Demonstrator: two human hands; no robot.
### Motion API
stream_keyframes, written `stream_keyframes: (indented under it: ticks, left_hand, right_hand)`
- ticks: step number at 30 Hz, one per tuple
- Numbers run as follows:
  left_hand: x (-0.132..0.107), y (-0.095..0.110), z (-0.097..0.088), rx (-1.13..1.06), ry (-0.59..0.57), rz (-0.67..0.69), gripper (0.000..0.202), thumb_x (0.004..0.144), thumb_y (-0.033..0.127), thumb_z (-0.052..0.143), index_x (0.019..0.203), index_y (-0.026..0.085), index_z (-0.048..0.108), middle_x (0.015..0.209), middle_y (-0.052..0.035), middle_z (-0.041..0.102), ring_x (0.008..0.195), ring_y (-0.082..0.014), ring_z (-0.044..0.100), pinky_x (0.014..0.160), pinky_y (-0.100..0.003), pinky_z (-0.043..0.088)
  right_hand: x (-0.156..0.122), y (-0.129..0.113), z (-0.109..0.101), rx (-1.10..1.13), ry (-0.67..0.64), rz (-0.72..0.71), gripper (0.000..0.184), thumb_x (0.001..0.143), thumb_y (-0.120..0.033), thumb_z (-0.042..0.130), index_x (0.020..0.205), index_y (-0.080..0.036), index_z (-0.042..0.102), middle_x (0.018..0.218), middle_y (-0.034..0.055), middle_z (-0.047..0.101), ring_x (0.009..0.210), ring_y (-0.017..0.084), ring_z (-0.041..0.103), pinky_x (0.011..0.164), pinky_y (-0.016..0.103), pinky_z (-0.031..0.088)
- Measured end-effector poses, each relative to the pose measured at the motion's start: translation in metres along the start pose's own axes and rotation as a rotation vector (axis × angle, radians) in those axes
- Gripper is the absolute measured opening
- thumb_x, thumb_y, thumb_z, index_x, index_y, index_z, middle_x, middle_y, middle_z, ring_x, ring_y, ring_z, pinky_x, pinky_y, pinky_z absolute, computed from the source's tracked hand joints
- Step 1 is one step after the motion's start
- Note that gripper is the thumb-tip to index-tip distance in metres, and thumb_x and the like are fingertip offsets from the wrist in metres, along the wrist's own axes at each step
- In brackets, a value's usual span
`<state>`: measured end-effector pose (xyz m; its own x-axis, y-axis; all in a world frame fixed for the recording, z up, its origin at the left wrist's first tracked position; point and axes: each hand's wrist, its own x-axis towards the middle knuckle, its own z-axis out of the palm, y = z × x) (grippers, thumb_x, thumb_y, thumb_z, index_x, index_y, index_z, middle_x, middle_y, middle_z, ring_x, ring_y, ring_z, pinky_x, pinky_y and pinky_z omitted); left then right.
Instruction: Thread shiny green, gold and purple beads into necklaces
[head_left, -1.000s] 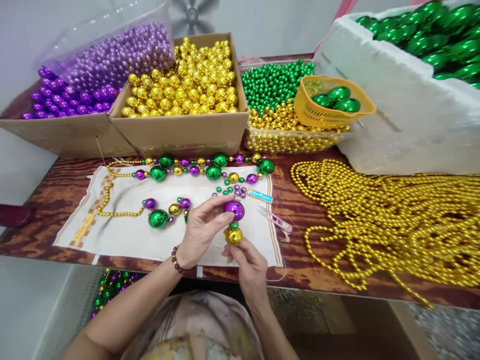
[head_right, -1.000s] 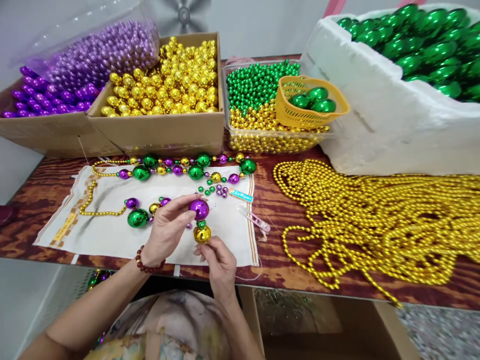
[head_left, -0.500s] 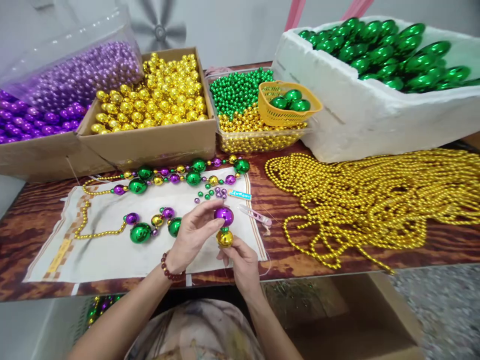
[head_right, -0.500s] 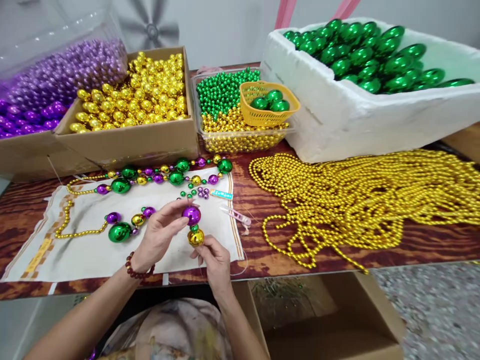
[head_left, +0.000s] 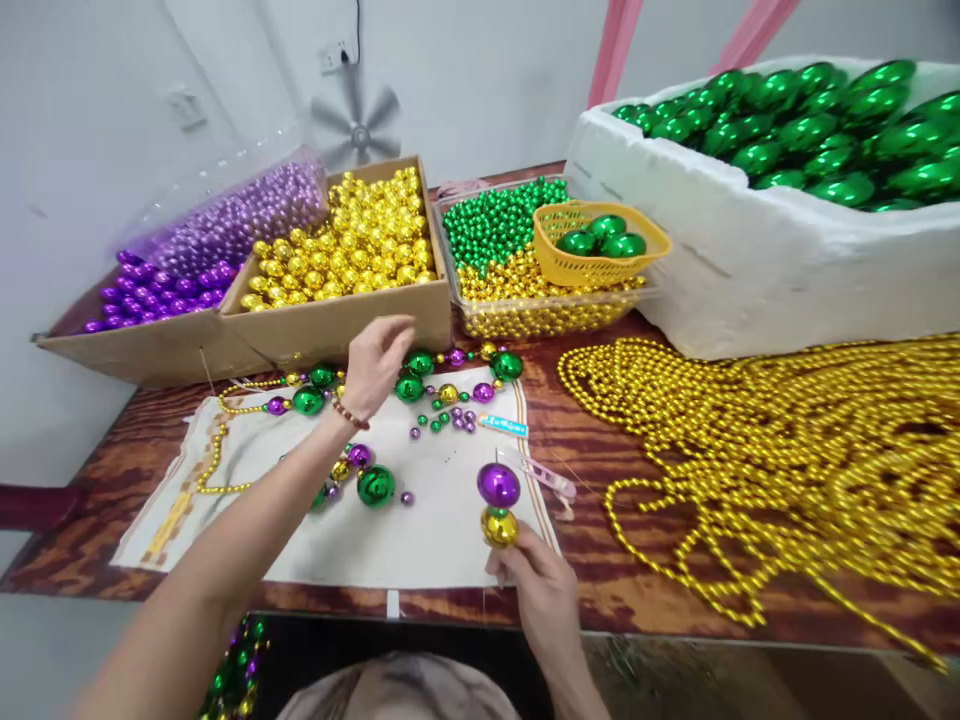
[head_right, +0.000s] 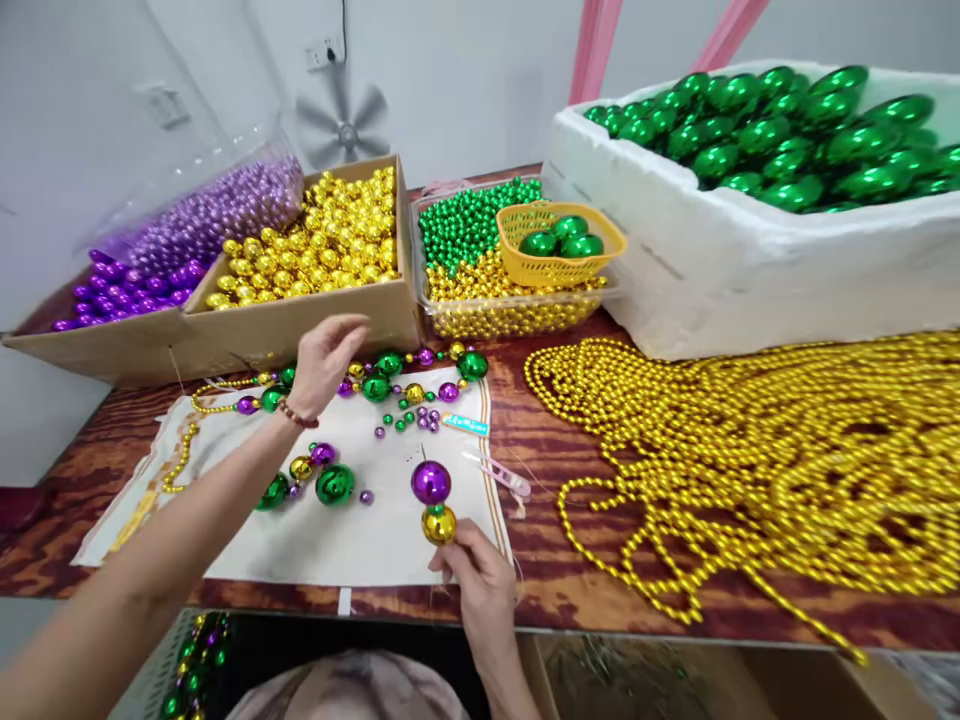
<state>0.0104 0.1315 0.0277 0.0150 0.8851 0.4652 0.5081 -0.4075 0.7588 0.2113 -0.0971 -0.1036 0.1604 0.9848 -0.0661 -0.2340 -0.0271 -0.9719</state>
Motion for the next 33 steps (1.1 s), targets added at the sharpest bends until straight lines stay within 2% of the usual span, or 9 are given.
stream_keyframes:
  ticks: [2, 4, 6, 9, 13, 16, 20, 28, 33]
  left_hand:
    - [0.042, -0.002, -0.005, 0.171, 0.096, 0.112, 0.018, 0.09, 0.025, 0.061, 0.1, 0.018, 0.073, 0.102, -0.0094, 0.074, 0.094, -0.0202, 0.065, 0.088, -0.036, 0.05]
    - [0.08, -0.004, -0.006, 0.311, 0.109, 0.136, 0.013, 0.086, 0.017, 0.061, 0.093, 0.019, 0.073, 0.097, -0.0081, 0.073, 0.092, -0.0205, 0.063, 0.089, -0.037, 0.047]
    - [0.108, -0.003, 0.0, 0.427, 0.049, 0.144, 0.014, 0.085, 0.014, 0.06, 0.088, 0.019, 0.072, 0.094, -0.0082, 0.072, 0.091, -0.0214, 0.06, 0.091, -0.039, 0.045]
    - [0.132, 0.009, 0.024, 0.563, -0.096, 0.238, 0.015, 0.089, 0.019, 0.058, 0.089, 0.019, 0.073, 0.1, -0.0105, 0.072, 0.099, -0.0249, 0.056, 0.096, -0.042, 0.038]
    - [0.143, 0.036, 0.076, 0.736, -0.395, 0.388, 0.017, 0.088, 0.017, 0.058, 0.082, 0.018, 0.074, 0.099, -0.0136, 0.071, 0.11, -0.031, 0.051, 0.099, -0.046, 0.029]
    - [0.151, 0.047, 0.115, 0.846, -0.616, 0.325, 0.023, 0.084, 0.006, 0.055, 0.077, 0.016, 0.076, 0.095, -0.0168, 0.072, 0.108, -0.0311, 0.055, 0.098, -0.047, 0.026]
    - [0.157, 0.043, 0.148, 0.89, -0.646, 0.198, 0.029, 0.085, 0.007, 0.052, 0.078, 0.016, 0.079, 0.088, -0.0192, 0.073, 0.1, -0.0318, 0.061, 0.095, -0.05, 0.025]
    - [0.155, 0.029, 0.153, 0.907, -0.607, 0.081, 0.03, 0.088, 0.011, 0.05, 0.099, 0.013, 0.078, 0.108, -0.0231, 0.072, 0.113, -0.0342, 0.061, 0.093, -0.046, 0.035]
    - [0.153, 0.038, 0.152, 0.883, -0.576, 0.088, 0.03, 0.087, 0.007, 0.05, 0.103, 0.014, 0.075, 0.106, -0.02, 0.072, 0.114, -0.0326, 0.061, 0.098, -0.048, 0.036]
  right_hand:
    - [0.0, 0.002, -0.001, -0.017, -0.015, -0.005, 0.021, 0.087, -0.031, 0.065, 0.07, -0.019, 0.069, 0.06, 0.0007, 0.061, 0.05, 0.013, 0.053, 0.046, 0.022, 0.043]
    - [0.001, 0.004, 0.0, -0.026, -0.009, -0.013, 0.023, 0.088, -0.033, 0.065, 0.07, -0.019, 0.07, 0.059, 0.0012, 0.06, 0.05, 0.013, 0.053, 0.046, 0.022, 0.044]
    - [0.001, 0.005, 0.0, -0.02, 0.003, -0.016, 0.024, 0.088, -0.036, 0.066, 0.071, -0.019, 0.07, 0.058, 0.0012, 0.06, 0.049, 0.014, 0.053, 0.045, 0.023, 0.044]
    - [0.0, 0.006, 0.001, 0.006, 0.014, 0.006, 0.025, 0.087, -0.04, 0.067, 0.073, -0.02, 0.072, 0.058, 0.0013, 0.059, 0.048, 0.015, 0.053, 0.046, 0.024, 0.044]
    - [-0.003, 0.005, 0.004, 0.046, 0.072, 0.052, 0.026, 0.087, -0.043, 0.068, 0.073, -0.022, 0.074, 0.059, 0.0013, 0.058, 0.051, 0.015, 0.053, 0.048, 0.025, 0.044]
    - [-0.004, 0.005, 0.004, 0.066, 0.07, 0.046, 0.025, 0.087, -0.044, 0.069, 0.075, -0.023, 0.075, 0.06, 0.001, 0.057, 0.051, 0.015, 0.052, 0.048, 0.025, 0.042]
    - [-0.005, 0.008, 0.002, 0.099, 0.057, 0.08, 0.027, 0.088, -0.044, 0.068, 0.073, -0.022, 0.074, 0.06, 0.001, 0.056, 0.049, 0.013, 0.05, 0.046, 0.024, 0.041]
    - [-0.005, 0.011, -0.002, 0.09, 0.012, 0.044, 0.026, 0.092, -0.036, 0.064, 0.071, -0.02, 0.069, 0.062, 0.0008, 0.057, 0.051, 0.014, 0.053, 0.048, 0.023, 0.043]
    - [-0.004, 0.01, 0.0, 0.085, 0.012, 0.018, 0.024, 0.091, -0.032, 0.063, 0.071, -0.02, 0.068, 0.061, 0.0001, 0.058, 0.051, 0.014, 0.053, 0.048, 0.024, 0.043]
